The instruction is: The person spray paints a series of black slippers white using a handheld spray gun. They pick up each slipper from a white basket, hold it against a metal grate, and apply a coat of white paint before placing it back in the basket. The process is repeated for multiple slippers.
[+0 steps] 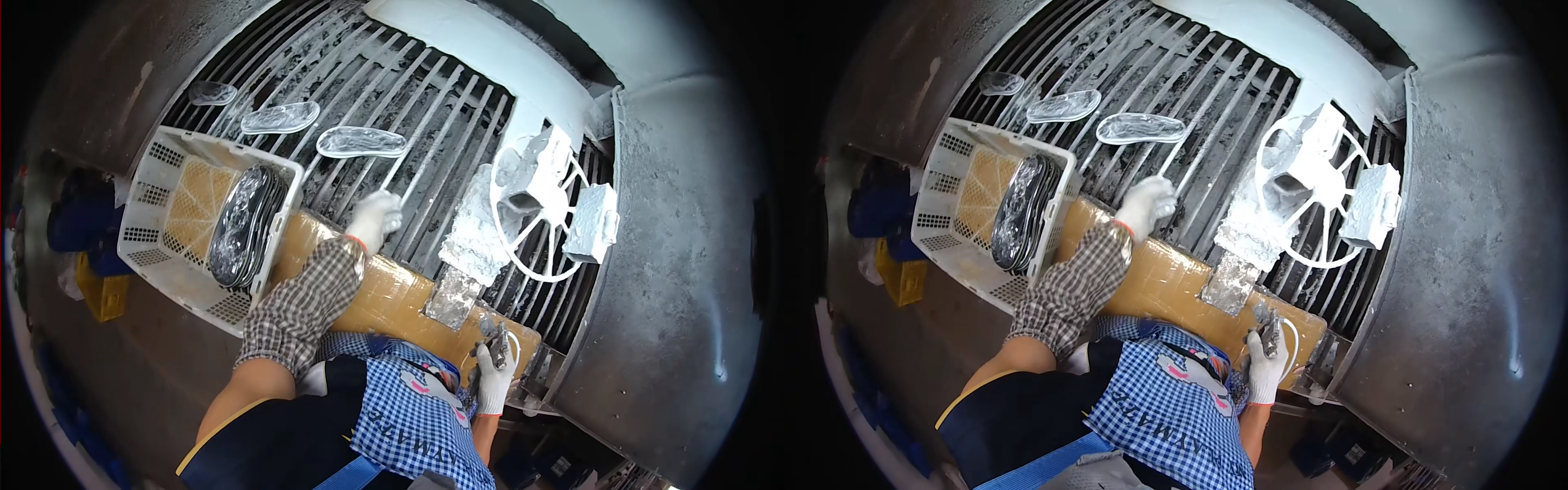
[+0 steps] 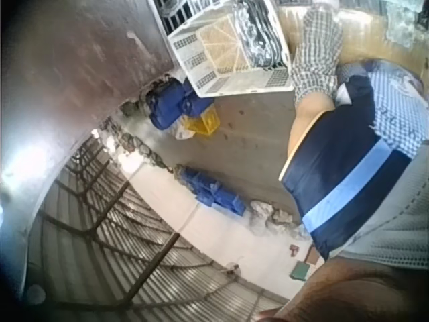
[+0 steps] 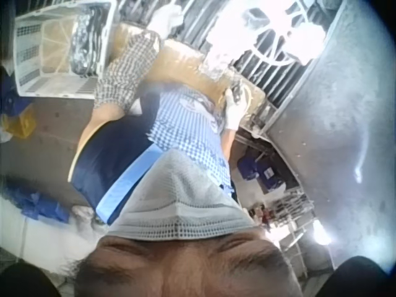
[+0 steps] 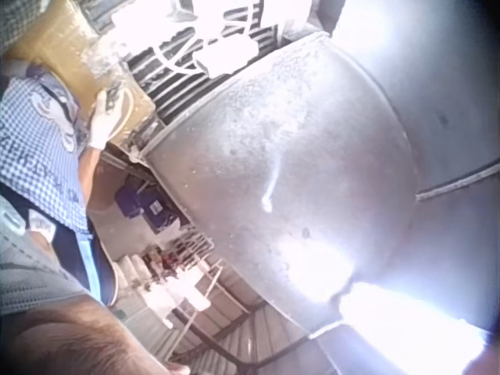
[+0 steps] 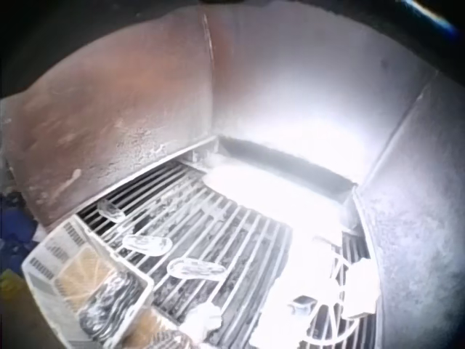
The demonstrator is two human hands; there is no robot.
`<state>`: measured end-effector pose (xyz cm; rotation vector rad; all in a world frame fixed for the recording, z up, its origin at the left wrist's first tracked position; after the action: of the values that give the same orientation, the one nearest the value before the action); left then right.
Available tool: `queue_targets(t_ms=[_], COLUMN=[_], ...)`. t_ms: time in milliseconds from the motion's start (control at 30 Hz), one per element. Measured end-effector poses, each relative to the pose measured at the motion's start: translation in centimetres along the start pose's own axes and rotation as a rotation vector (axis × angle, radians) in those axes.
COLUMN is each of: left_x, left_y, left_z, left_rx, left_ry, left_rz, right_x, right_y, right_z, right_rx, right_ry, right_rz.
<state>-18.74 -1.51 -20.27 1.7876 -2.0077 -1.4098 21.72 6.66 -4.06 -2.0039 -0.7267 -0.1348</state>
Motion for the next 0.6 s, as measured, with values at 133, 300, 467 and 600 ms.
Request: queue_targets(t_ms=[133,300,467,600], left_x=[-1.1,1.1,8.7,12.8], left_y=[3.5,10.1,17.9,20.7], left_z=[-8.9,-19.1,-25.7,-28.7], left_rx=[-0.29,-0.379,-0.894,-0.845], left_ry=[-0.155,-0.111,0.356,0.685], left_rz=[0.308,0.557,0.814,1.319], right_x=[-0.4,-0.9,-2.0,-1.9], right_y=[-0.4,0.0,-1.5,-1.4], right_z=[0.1,0.7,-0.5,-0.3], right_rx=[0.097,0.114,0.161,0.171], right_ry=[-0.021,-0.089,-0.121,-0.141], right_rz=[-0.035,-0.111,-0.091,-0.122])
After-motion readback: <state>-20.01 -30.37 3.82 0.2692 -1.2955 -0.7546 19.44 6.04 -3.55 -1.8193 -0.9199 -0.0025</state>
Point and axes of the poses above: each hand's wrist, its own z-axis towards the middle knuckle, its own x-axis out of the back of the hand, y = z × x, the point moved 9 cm from there along z, towards the middle knuckle, and after that the axes turned 5 degrees about -x, right-handed, at the moved point
